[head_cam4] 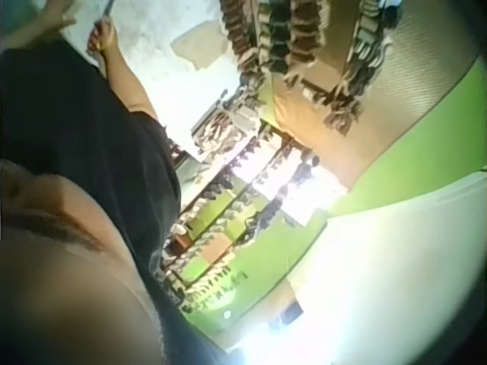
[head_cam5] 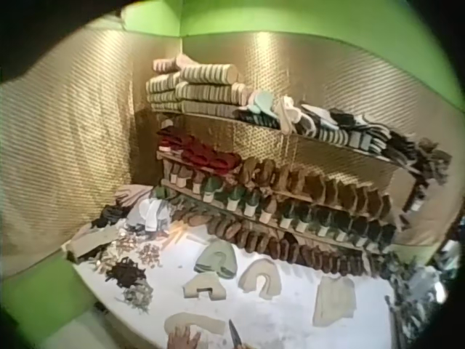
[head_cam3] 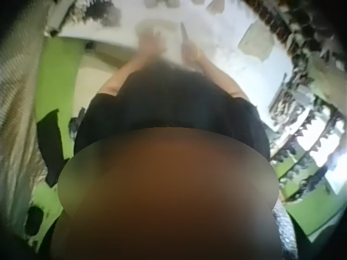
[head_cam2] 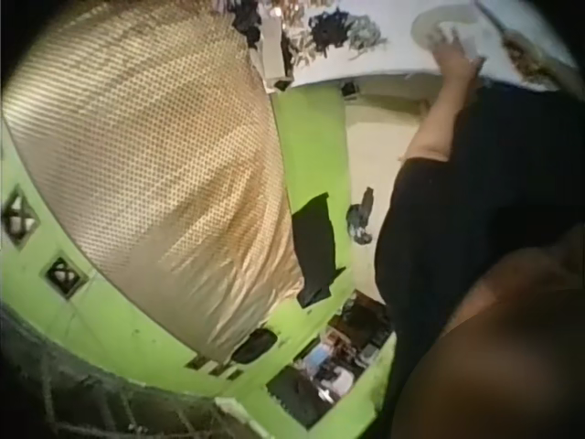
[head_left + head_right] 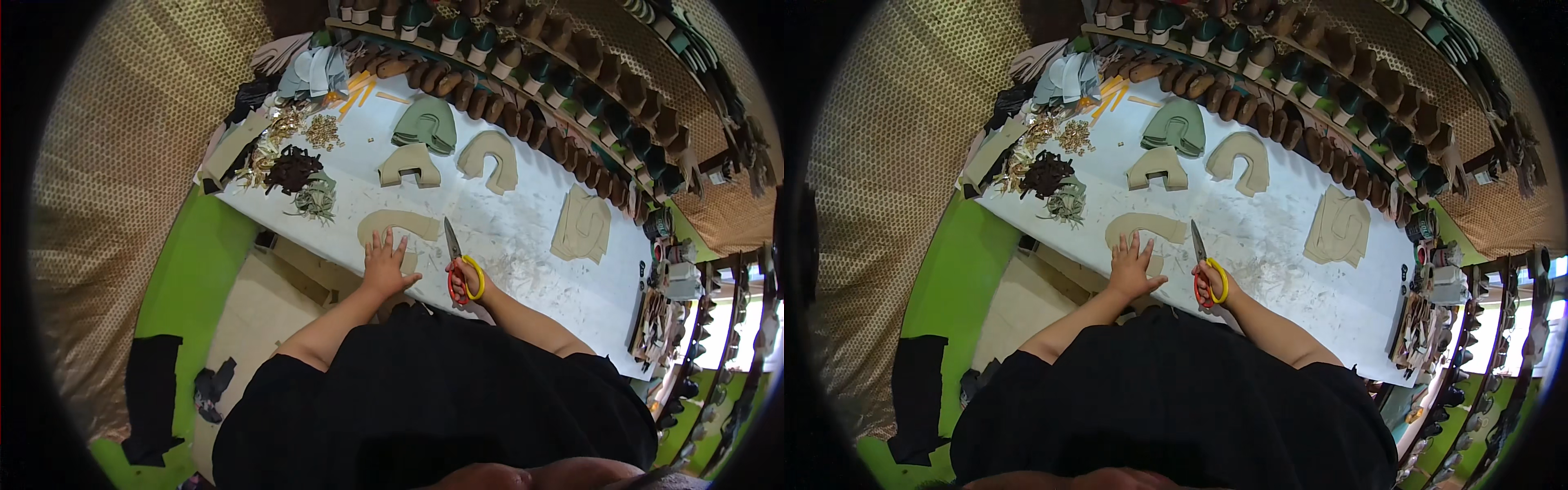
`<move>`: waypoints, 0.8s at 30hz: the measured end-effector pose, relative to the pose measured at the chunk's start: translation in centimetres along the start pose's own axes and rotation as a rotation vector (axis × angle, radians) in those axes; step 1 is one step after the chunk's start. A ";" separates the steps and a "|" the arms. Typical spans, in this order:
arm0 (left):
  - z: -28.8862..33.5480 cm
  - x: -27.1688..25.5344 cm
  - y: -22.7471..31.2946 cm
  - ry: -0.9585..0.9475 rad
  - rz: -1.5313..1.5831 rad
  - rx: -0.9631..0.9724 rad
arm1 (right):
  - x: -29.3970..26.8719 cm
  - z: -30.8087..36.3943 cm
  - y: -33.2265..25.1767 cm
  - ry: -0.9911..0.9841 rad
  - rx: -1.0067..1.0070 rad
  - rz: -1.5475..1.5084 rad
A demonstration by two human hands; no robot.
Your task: Cutting out leather or synthetic parts for shoes using scissors and organizing small components on a workbench.
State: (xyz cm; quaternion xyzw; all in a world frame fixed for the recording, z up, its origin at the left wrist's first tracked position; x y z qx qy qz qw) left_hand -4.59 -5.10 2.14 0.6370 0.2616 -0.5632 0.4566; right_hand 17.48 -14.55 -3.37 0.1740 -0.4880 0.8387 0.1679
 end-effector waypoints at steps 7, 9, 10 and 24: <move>-1.8 3.9 -2.1 0.124 0.155 -0.010 | -0.4 -0.2 0.1 -0.062 0.029 -0.007; -2.0 5.3 -4.3 0.148 0.201 0.033 | -0.3 -0.5 0.3 -0.081 0.045 -0.011; -2.0 5.8 -5.4 0.130 0.304 0.068 | -0.2 -0.5 0.3 -0.083 0.046 -0.012; -1.5 1.7 -4.4 -0.083 0.248 0.222 | 0.2 -0.2 0.0 -0.056 0.004 -0.011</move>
Point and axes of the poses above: each hand's wrist, its own z-axis away from the middle knuckle, its own x-axis out of the palm, y = z × x, the point moved 3 cm from there along -z, towards the middle knuckle, and after that the axes turned 7 degrees about -x, right-handed, at the moved point
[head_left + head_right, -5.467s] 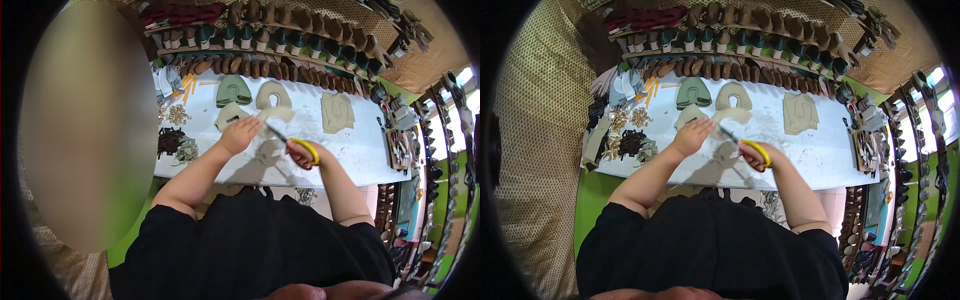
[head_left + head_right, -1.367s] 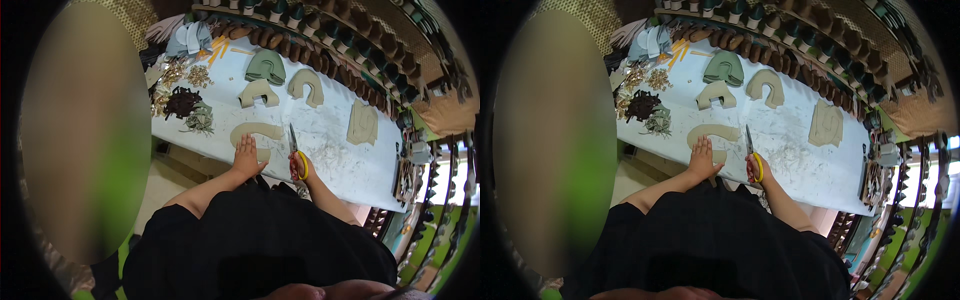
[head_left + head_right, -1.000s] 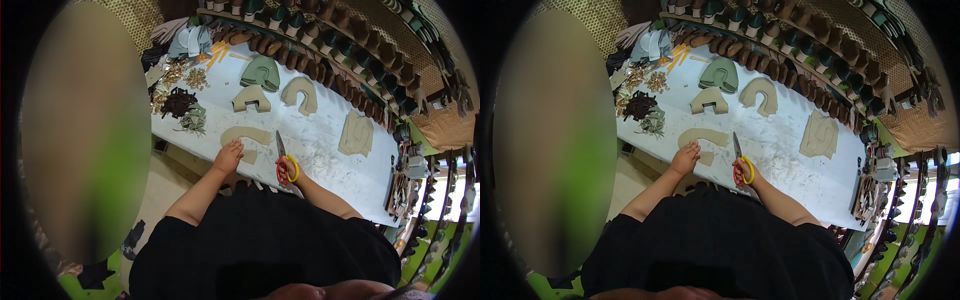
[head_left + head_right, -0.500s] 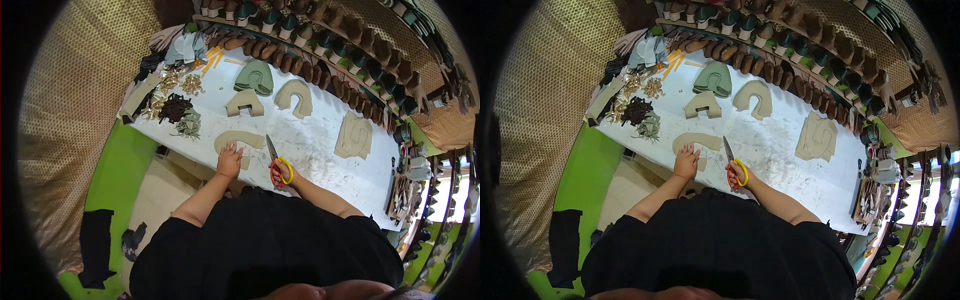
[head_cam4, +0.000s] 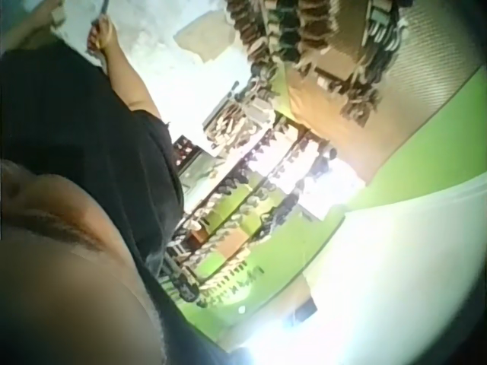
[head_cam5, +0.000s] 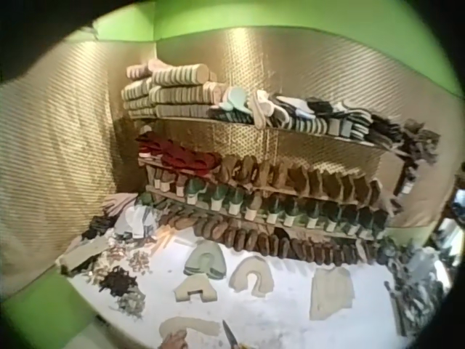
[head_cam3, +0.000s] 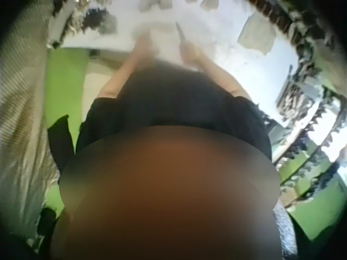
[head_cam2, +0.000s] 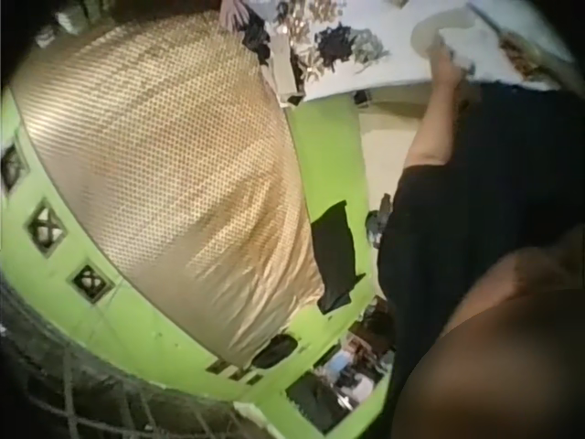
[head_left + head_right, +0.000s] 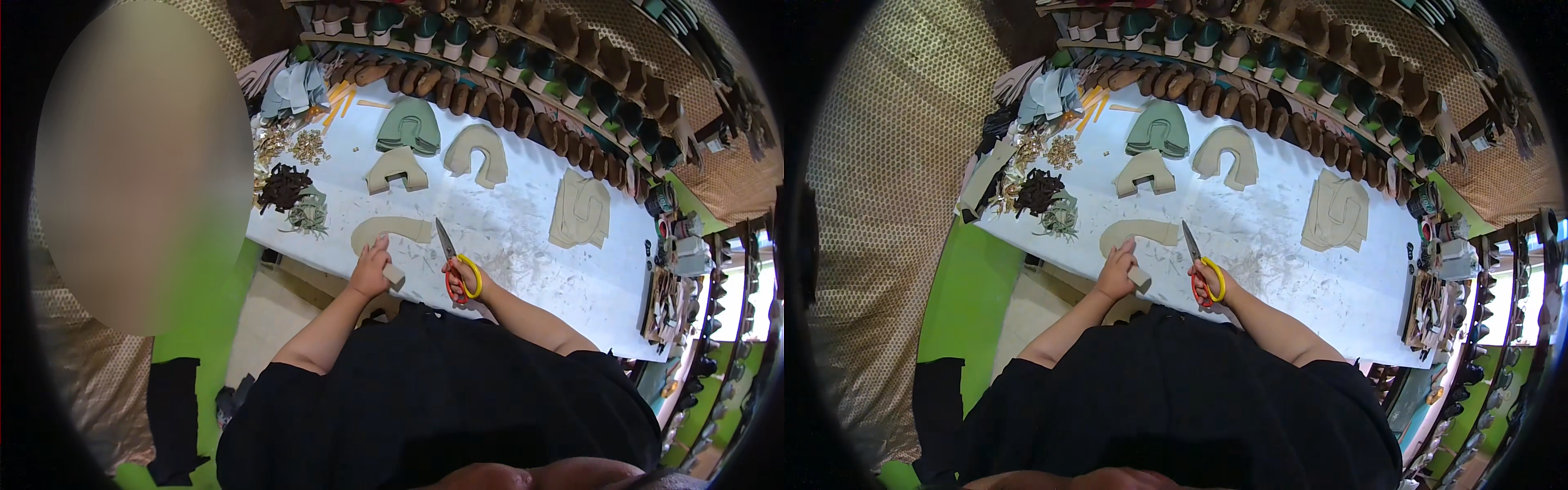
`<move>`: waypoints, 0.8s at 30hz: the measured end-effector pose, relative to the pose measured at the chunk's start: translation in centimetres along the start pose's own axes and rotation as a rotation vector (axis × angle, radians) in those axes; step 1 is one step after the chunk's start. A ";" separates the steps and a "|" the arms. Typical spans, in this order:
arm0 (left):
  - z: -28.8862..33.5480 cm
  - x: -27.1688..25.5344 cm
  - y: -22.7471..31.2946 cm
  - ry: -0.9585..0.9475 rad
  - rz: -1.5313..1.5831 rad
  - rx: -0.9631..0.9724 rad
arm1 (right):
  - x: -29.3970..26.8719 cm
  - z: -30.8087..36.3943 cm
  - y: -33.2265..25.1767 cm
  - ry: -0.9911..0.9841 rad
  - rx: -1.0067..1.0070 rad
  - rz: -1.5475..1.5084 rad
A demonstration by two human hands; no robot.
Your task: Cutting out leather or synthetic parts for shoes using scissors and organizing small components on a workbench.
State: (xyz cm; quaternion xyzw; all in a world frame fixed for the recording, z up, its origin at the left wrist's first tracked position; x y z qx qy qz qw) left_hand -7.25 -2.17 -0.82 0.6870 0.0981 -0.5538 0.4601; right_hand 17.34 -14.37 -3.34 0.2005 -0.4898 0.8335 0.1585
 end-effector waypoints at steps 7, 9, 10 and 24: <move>1.0 -1.8 -2.5 0.307 0.348 -0.091 | 0.6 0.5 -0.3 0.067 -0.049 0.001; 1.1 -2.1 -2.9 0.362 0.400 -0.092 | 1.0 0.8 -0.1 0.107 -0.061 0.101; 1.3 -2.0 -3.3 0.359 0.453 -0.161 | 1.2 0.8 -0.1 0.146 -0.076 0.202; 1.9 -3.5 -2.6 0.317 0.463 -0.107 | 11.1 -0.6 0.1 -0.105 0.394 0.291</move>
Point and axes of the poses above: each hand's wrist, its own z-axis away from the middle knuckle, its own x-axis out of the palm, y = z × x, the point moved 3 cm from there along -z, towards the middle knuckle, and after that the axes turned 7 degrees about -x, right-handed, at the moved point
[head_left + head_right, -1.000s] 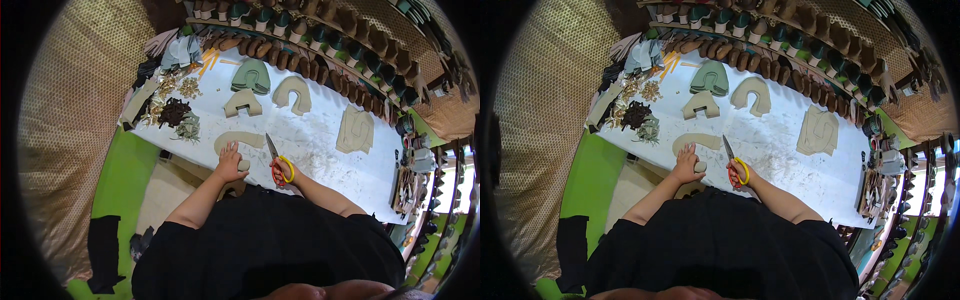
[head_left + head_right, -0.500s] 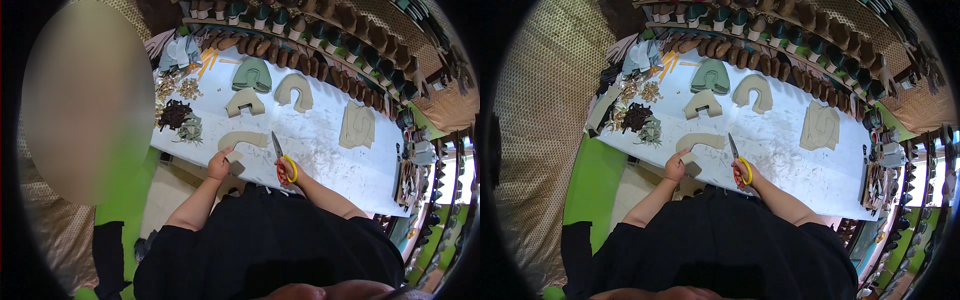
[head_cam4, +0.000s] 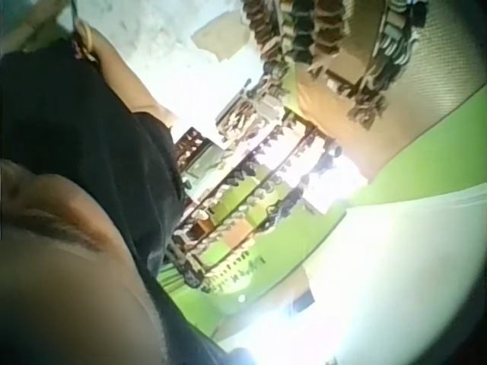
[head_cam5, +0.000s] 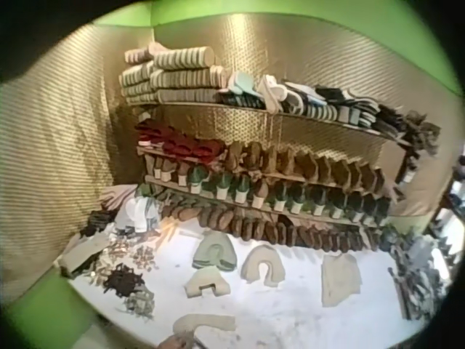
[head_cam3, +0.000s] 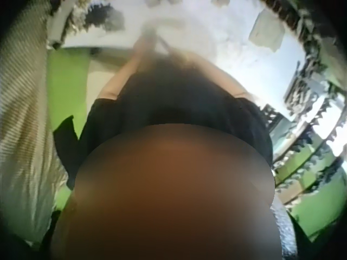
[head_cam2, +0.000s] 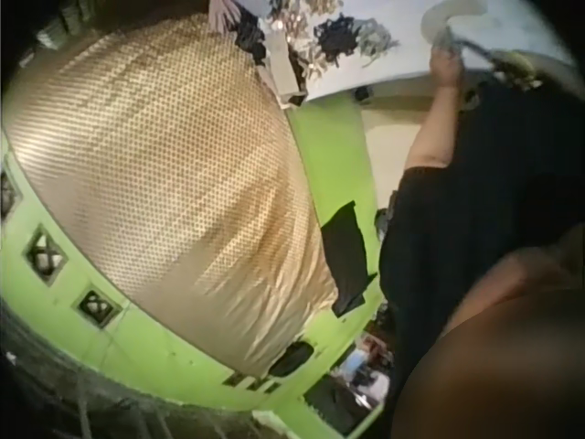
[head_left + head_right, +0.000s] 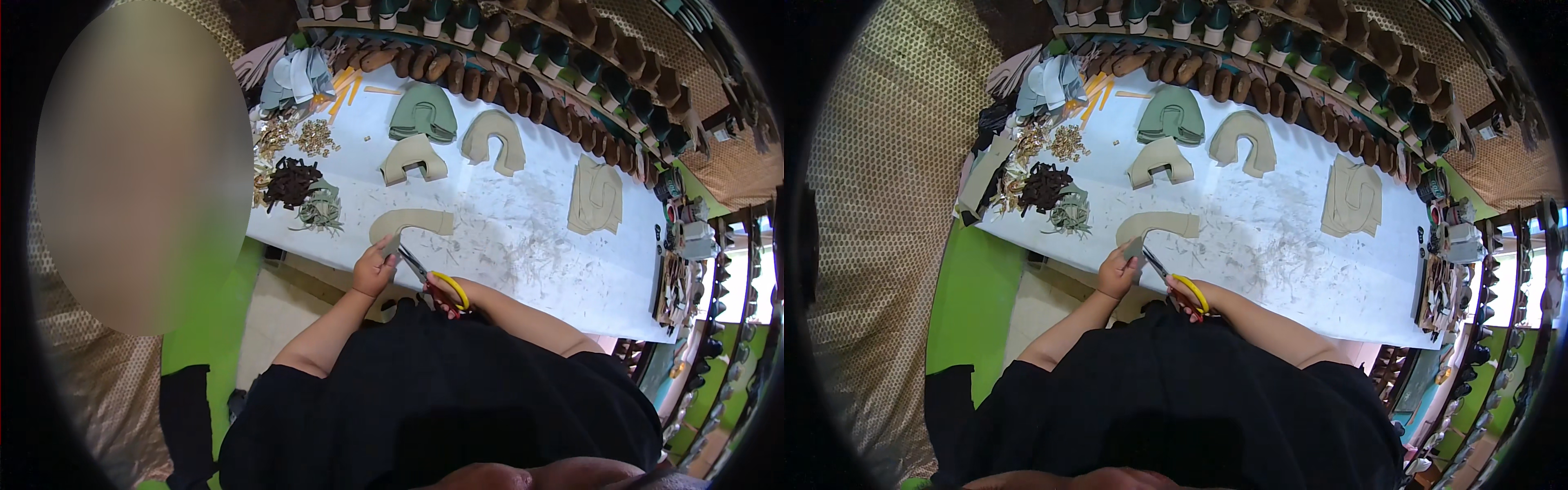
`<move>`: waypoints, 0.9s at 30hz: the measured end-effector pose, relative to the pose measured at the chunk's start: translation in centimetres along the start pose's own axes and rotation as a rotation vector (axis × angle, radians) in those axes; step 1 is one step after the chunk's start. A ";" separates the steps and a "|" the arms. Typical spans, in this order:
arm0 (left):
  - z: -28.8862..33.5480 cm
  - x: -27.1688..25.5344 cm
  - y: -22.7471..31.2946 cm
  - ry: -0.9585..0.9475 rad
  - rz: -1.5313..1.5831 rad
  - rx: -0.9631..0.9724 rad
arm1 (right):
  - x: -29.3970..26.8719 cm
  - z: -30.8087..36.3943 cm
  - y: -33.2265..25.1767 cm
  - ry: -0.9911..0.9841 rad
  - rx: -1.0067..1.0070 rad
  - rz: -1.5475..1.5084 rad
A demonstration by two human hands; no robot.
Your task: Cutting out leather or synthetic parts for shoes using scissors and organizing small components on a workbench.
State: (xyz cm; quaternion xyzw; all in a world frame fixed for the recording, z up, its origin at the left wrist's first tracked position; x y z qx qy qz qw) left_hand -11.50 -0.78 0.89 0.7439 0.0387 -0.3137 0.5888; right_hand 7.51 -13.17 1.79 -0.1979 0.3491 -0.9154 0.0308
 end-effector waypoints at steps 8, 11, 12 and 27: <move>0.9 0.0 -1.6 -0.117 -0.122 0.197 | 1.4 -2.2 0.0 0.028 -0.006 0.027; 0.7 -0.3 -2.2 -0.131 -0.185 0.230 | 2.3 -1.7 -1.1 0.100 -0.048 0.102; 0.6 -0.4 -2.4 -0.140 -0.163 0.232 | 2.6 -1.6 -1.5 0.101 -0.047 0.101; -0.7 -1.9 -1.1 -0.202 -0.205 0.389 | 3.1 -2.4 -0.7 0.278 -0.142 0.347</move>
Point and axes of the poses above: each hand's wrist, its own z-axis away from the middle knuckle, its own x-axis out of the palm, y = z × x, the point moved 3 cm from there along -z, towards the middle knuckle, and after that the axes turned 7 degrees about -x, right-handed, at the moved point
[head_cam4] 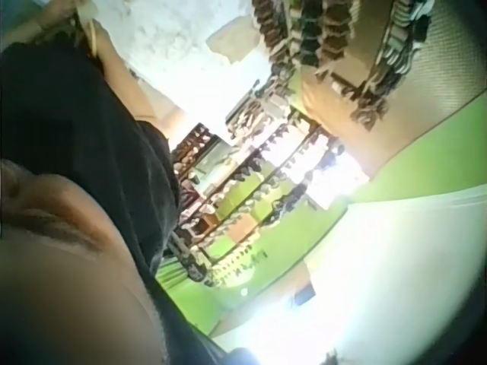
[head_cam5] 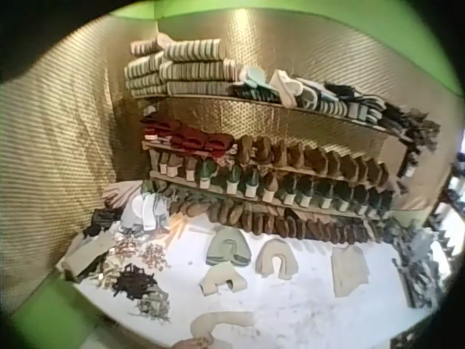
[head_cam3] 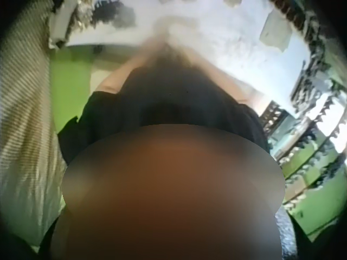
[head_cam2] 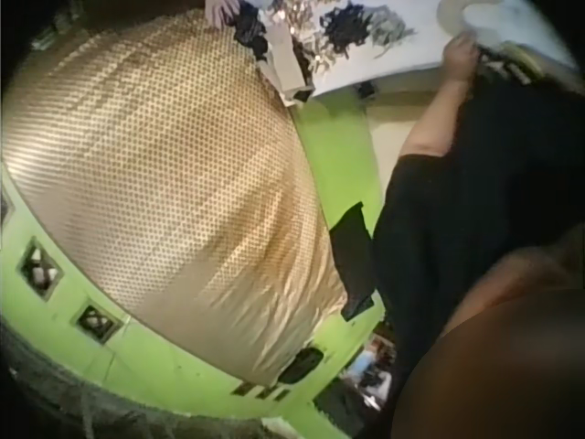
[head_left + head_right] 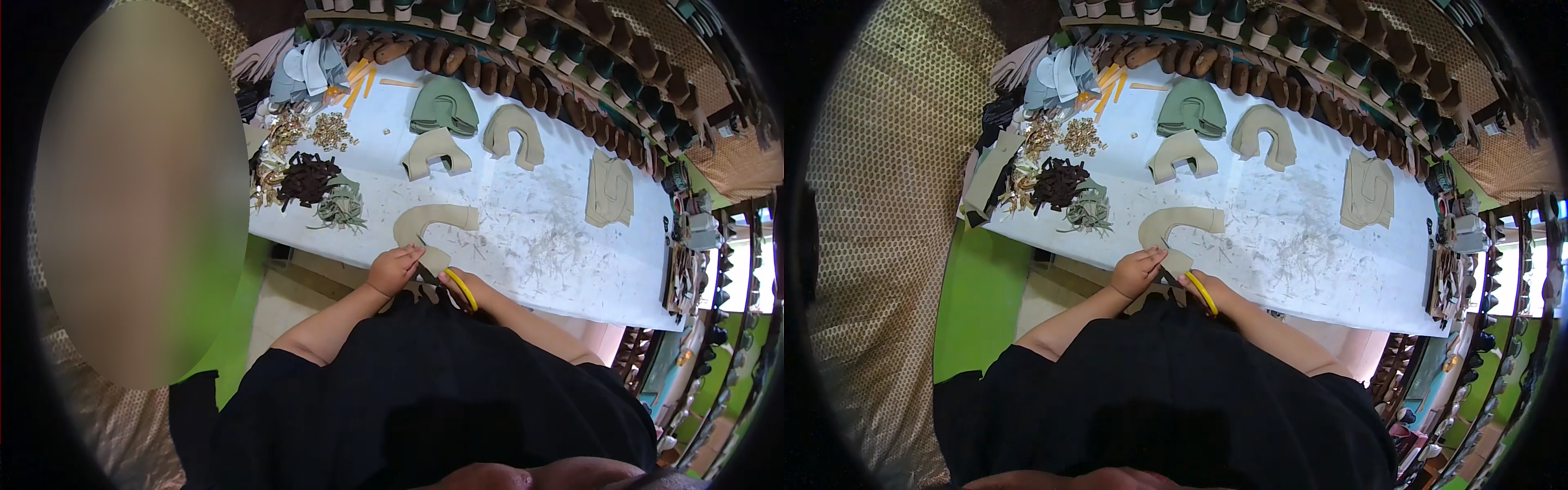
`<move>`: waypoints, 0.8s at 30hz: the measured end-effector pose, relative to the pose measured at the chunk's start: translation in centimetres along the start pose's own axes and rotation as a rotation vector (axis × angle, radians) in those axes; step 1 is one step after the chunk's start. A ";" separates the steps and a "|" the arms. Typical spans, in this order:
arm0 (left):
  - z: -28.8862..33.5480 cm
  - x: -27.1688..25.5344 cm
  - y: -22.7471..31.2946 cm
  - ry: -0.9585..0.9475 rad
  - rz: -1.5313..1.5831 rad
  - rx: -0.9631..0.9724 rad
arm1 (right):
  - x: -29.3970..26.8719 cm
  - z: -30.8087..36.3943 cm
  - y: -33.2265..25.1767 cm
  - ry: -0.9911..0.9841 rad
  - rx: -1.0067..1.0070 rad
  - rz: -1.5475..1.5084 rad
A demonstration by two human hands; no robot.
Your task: Cutting out leather or synthetic parts for shoes using scissors and organizing small components on a workbench.
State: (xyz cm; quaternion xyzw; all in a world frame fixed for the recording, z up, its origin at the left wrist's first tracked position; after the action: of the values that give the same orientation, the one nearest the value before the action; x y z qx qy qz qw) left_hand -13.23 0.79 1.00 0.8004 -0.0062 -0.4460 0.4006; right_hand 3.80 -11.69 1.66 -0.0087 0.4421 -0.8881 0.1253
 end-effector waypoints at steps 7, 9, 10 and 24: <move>0.2 -0.3 0.2 -0.020 -0.076 0.126 | -0.2 0.3 -1.0 0.074 -0.015 0.164; 0.5 0.1 -0.1 -0.017 -0.068 0.138 | -0.2 0.2 -0.8 0.064 0.012 0.172; 0.7 0.2 -0.3 -0.016 -0.067 0.136 | -0.2 0.0 -0.5 0.085 -0.016 0.205; 0.6 0.2 0.5 -0.014 0.015 -0.063 | 0.6 -0.1 -0.5 0.168 -0.030 0.298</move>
State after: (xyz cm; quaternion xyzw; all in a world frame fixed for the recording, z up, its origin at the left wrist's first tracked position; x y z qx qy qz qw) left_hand -13.36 -0.07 1.00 0.7843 -0.0009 -0.4484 0.4288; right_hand 3.07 -11.48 1.92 0.1291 0.4608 -0.8506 0.2179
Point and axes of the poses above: each hand's wrist, its own z-axis away from the middle knuckle, its own x-axis out of the palm, y = z × x, the point moved 3 cm from there along -z, towards the middle knuckle, and after that the axes turned 7 degrees about -x, right-handed, at the moved point
